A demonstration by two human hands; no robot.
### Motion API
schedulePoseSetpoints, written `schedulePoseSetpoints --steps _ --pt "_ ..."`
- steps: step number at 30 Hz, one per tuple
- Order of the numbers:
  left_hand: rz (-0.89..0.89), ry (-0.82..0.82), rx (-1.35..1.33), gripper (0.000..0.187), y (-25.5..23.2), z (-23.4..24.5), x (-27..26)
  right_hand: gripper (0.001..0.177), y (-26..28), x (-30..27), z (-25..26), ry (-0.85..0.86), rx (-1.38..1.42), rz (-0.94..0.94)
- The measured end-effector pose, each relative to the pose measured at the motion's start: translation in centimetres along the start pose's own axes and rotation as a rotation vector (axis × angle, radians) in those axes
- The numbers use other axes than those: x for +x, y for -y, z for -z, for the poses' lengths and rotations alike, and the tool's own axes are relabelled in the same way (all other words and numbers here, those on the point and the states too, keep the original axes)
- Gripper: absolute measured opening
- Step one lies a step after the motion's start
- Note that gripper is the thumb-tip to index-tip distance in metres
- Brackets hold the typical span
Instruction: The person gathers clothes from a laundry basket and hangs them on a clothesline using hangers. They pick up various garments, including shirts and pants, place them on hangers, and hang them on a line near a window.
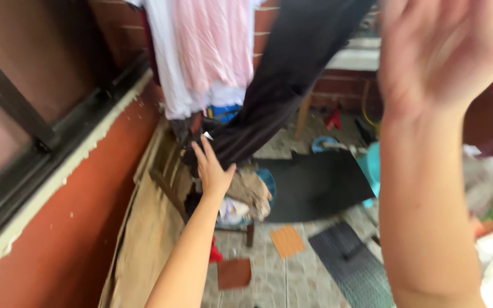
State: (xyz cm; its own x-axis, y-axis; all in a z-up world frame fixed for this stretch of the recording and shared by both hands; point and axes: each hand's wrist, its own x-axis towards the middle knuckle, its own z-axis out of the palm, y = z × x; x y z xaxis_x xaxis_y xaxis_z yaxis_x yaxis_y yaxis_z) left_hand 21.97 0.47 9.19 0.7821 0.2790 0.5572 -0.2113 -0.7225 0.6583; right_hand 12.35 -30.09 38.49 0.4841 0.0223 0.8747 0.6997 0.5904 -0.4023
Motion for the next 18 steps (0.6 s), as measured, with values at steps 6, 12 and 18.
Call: schedulePoseSetpoints --steps 6,12,18 --pt "0.193 0.308 0.051 0.039 2.1 -1.7 -9.6 0.035 6.6 -4.4 5.5 -0.162 -0.517 -0.031" --pt "0.35 0.543 -0.24 0.042 2.6 -5.5 -12.8 0.032 12.2 -8.9 9.0 -0.101 -0.907 -0.257" --pt "0.901 0.811 -1.009 0.041 -13.1 -4.1 -14.7 0.13 13.0 -23.8 5.8 0.988 -1.328 -1.36"
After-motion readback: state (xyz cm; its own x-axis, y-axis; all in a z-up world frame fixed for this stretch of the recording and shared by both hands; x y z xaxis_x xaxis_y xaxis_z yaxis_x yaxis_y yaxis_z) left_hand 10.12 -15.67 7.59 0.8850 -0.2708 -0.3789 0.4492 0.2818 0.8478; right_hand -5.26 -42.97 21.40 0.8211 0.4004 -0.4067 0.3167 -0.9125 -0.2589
